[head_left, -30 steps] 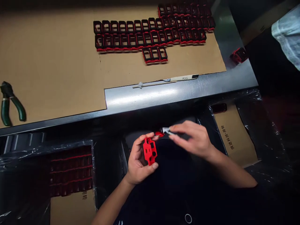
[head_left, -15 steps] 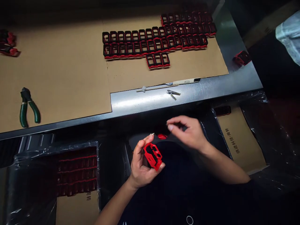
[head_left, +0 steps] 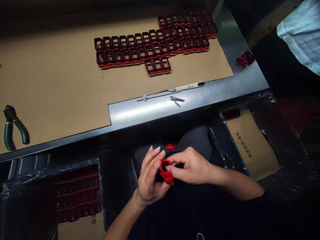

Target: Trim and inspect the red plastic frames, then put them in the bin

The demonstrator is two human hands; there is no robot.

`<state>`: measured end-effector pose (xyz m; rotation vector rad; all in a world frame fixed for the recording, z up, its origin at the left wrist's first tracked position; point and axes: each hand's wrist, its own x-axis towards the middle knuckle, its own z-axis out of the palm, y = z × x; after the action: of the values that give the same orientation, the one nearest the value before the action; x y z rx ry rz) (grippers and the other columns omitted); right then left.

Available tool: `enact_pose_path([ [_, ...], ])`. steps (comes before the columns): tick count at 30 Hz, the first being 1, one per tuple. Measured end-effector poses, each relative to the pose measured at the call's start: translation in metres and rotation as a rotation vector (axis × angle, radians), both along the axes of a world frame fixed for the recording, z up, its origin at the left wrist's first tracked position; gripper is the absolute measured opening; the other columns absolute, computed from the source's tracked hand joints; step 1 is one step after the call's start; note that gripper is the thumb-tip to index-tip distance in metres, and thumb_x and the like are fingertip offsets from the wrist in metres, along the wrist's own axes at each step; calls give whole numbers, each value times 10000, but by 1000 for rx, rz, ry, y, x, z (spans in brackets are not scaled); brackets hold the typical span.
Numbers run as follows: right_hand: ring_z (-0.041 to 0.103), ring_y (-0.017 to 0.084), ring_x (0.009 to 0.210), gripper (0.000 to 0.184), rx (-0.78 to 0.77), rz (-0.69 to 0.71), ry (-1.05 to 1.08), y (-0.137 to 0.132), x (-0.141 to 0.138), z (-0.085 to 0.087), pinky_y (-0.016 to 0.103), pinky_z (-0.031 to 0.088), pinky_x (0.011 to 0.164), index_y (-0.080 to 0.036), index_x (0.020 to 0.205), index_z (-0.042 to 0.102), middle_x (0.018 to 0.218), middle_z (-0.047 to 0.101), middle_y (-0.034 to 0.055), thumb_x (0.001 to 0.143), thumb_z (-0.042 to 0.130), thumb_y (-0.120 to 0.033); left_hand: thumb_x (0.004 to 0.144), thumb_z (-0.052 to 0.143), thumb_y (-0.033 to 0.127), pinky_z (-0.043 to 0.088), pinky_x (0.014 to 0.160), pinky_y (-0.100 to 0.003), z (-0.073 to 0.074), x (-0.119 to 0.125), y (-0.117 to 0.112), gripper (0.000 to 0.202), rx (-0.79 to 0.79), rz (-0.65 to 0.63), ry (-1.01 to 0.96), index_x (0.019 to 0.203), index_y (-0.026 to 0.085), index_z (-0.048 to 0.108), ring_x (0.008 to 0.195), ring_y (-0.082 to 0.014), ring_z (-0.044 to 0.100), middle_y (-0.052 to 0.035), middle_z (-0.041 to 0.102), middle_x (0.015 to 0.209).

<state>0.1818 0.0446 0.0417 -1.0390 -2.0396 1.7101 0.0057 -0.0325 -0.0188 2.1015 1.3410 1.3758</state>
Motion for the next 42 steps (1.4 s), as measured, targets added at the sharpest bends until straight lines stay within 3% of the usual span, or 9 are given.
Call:
enact_pose_path([
  [5, 398, 61, 465, 194, 19, 102, -5, 5, 5, 6, 187, 305, 482, -153, 693, 660, 540, 534, -57, 850, 546, -142, 835, 746, 282, 520, 1020, -617, 3, -2, -2, 828, 10, -13, 50, 1534, 225, 306, 1235, -315, 633, -142, 694, 1274],
  [10, 375, 66, 482, 209, 5, 183, 12, 9, 10, 7, 198, 318, 512, -159, 688, 624, 556, 482, -64, 868, 518, -147, 850, 726, 270, 521, 1025, -599, 7, -4, -2, 825, 10, -50, 90, 1544, 204, 286, 1265, -304, 609, -142, 697, 1271],
  [18, 382, 51, 465, 237, 6, 159, 14, 10, 8, 4, 195, 282, 486, -162, 602, 533, 534, 455, -70, 835, 568, -162, 868, 699, 287, 556, 1004, -529, 10, -5, -3, 800, 44, -48, 143, 1549, 219, 284, 1231, -281, 642, -119, 721, 1228],
  [24, 337, 52, 452, 258, 7, 249, 27, 14, 15, 7, 209, 265, 487, -179, 599, 453, 523, 392, -81, 839, 546, -153, 857, 723, 261, 526, 1050, -515, 11, -5, -3, 831, 81, -76, 154, 1548, 132, 278, 1276, -272, 608, -161, 715, 1229],
  [34, 339, 40, 438, 271, 47, 180, -22, 10, 10, 5, 202, 238, 465, -164, 574, 487, 502, 421, -77, 819, 604, -170, 878, 696, 214, 466, 1112, -503, 12, -4, -2, 762, 106, -93, 126, 1527, 84, 320, 1316, -268, 573, -196, 696, 1245],
  [42, 380, 38, 454, 170, -25, 328, 66, 18, 18, 8, 175, 294, 494, -164, 677, 597, 538, 484, -84, 841, 574, -127, 889, 698, 278, 510, 1067, -502, 11, -3, -2, 760, 107, -90, 135, 1526, 98, 323, 1268, -270, 615, -182, 731, 1194],
])
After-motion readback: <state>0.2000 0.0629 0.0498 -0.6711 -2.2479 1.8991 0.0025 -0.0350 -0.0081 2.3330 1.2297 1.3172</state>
